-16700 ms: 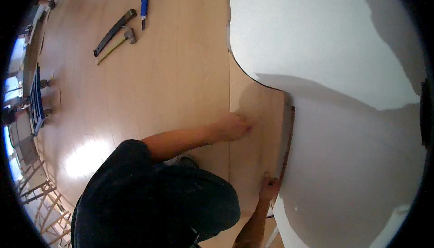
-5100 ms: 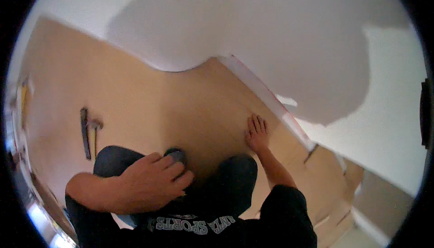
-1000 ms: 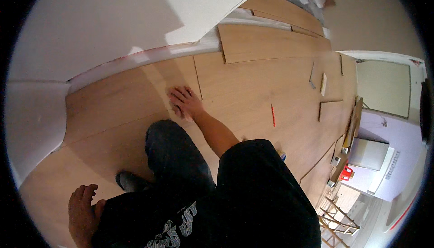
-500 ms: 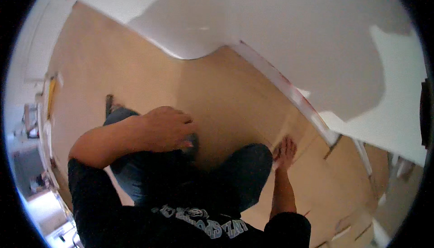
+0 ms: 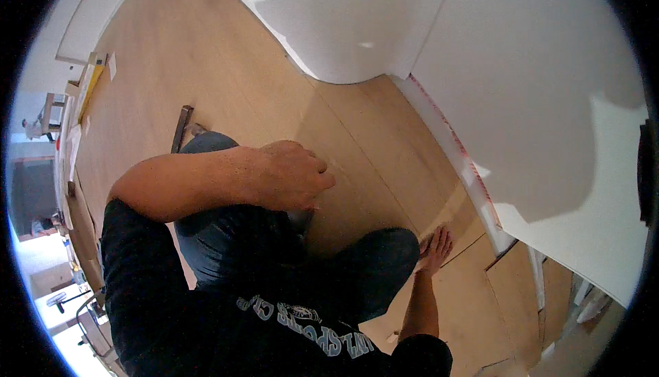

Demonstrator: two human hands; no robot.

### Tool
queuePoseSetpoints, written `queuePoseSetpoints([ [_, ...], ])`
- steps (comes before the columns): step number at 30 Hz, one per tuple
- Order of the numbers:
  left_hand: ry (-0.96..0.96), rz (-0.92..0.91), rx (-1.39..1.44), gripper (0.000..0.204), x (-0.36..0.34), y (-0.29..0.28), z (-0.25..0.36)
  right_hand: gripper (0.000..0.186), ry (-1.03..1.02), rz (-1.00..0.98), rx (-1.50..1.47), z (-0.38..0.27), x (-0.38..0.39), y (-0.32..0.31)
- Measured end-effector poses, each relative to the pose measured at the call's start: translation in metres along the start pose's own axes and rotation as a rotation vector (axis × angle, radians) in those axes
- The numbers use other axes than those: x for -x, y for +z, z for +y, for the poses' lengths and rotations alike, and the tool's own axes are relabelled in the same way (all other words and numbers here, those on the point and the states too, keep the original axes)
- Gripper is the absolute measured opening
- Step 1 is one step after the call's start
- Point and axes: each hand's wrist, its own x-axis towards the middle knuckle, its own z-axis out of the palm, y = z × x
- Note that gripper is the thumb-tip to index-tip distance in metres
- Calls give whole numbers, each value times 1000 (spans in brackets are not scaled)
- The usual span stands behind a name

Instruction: The person installs laminate wood flooring by hand, positioning planks against a wall and using a hammer with a tapping block to fit them together.

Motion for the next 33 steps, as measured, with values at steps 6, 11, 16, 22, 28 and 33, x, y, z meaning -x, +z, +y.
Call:
queuePoseSetpoints([
  [6, -61, -6, 48, 44, 33, -13, 24, 59, 36, -17, -63, -2, 6, -23],
  [11, -18, 192, 60, 44, 36, -6, 54, 63, -40, 131, -63, 57, 27, 11],
  [16, -217, 226, 267, 38, 58, -11, 82, 61, 433, 74, -75, 14, 59, 11],
  [22, -268, 184, 224, 38, 34, -5, 65, 61, 791, 90, -102, 27, 143, 2],
  [28, -284, -26, 128, 41, 33, 25, 55, 54, 728, 258, -83, 26, 173, 66],
  [33, -185, 23, 65, 47, -12, -5, 54, 50, 799, 446, -352, 53, 195, 108],
])
